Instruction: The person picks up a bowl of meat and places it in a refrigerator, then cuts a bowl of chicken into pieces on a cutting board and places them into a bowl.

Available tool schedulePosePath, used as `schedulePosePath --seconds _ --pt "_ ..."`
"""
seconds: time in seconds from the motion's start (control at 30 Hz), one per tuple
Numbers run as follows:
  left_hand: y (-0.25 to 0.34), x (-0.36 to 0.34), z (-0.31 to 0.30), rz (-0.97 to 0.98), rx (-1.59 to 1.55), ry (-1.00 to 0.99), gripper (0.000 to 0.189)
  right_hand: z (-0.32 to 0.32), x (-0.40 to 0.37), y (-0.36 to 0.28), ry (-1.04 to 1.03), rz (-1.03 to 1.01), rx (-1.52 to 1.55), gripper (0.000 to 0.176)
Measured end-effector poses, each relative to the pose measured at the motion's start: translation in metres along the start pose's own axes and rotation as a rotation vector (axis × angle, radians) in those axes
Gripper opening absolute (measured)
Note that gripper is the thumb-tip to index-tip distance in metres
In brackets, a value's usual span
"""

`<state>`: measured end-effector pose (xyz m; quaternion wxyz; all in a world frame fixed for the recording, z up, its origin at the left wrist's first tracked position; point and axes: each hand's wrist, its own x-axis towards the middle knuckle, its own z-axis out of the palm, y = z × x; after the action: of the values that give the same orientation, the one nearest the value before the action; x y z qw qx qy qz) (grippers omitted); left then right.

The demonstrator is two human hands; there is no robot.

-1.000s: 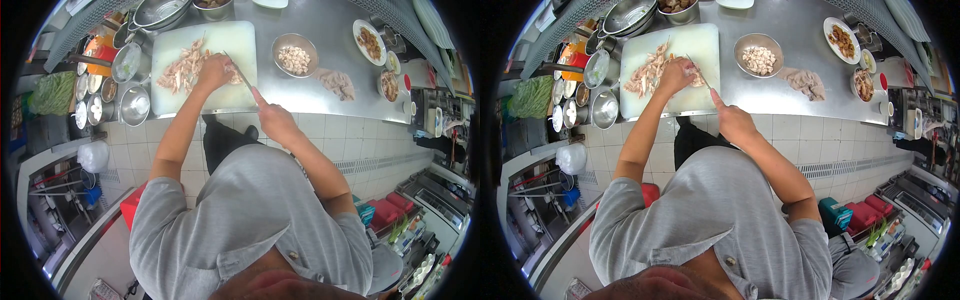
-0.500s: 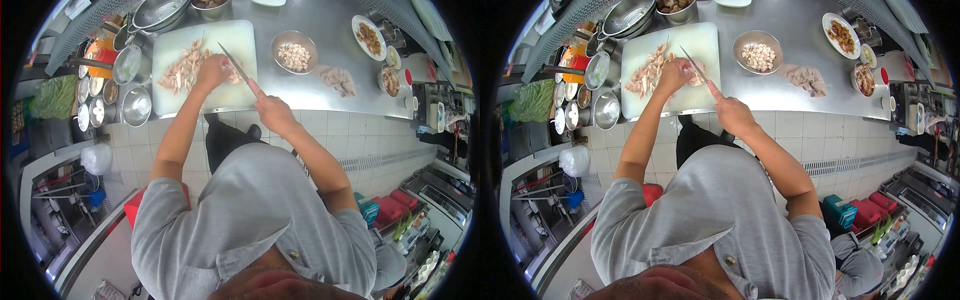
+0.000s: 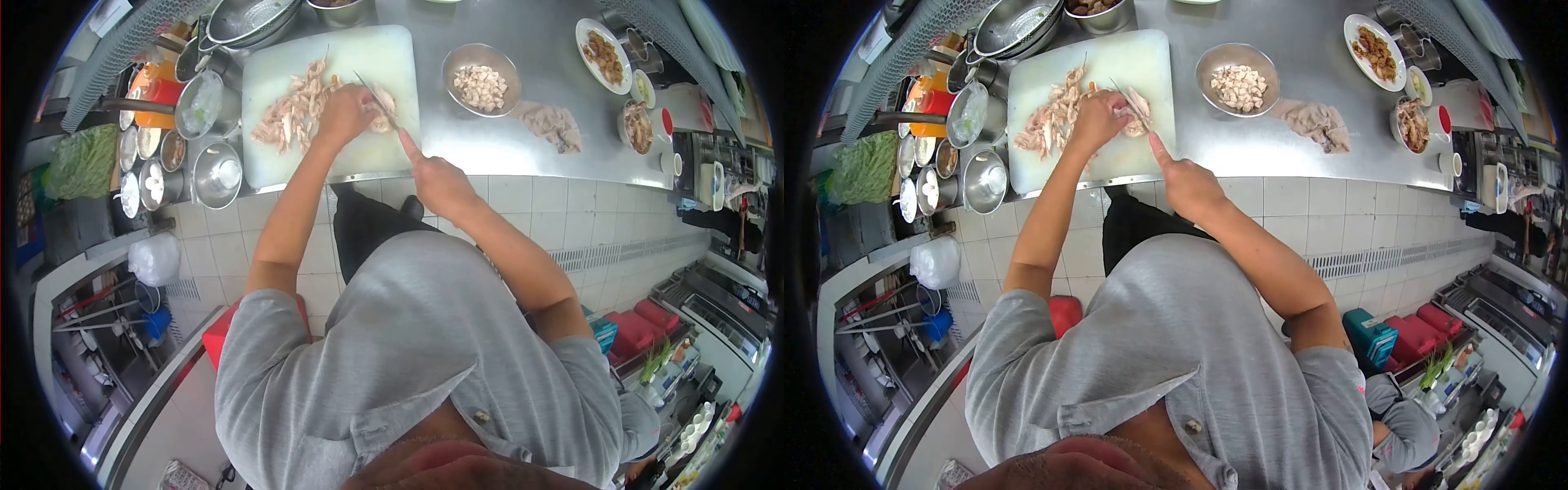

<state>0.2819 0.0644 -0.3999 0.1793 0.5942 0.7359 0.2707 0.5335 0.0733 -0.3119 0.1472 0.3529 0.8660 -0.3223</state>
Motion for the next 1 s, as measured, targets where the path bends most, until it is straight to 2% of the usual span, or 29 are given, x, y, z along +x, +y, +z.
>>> schedulePosePath --seconds 0.17,0.33,0.53,1.0 --pt "0.002 -0.001 -0.001 -0.03 -0.005 -0.005 0.026 0.012 0.021 0.005 -0.007 0.016 0.058 0.086" --pt "-0.004 -0.001 -0.006 -0.078 -0.062 -0.017 0.028 -0.006 0.012 0.009 -0.008 0.034 0.13 0.075" --pt "-0.005 -0.006 -0.005 -0.06 -0.092 0.031 0.027 -0.019 -0.015 -0.004 -0.023 0.006 0.087 0.073" --pt "-0.012 -0.009 0.008 -0.053 -0.095 0.073 0.027 0.001 0.007 -0.007 -0.024 -0.005 -0.057 0.095"
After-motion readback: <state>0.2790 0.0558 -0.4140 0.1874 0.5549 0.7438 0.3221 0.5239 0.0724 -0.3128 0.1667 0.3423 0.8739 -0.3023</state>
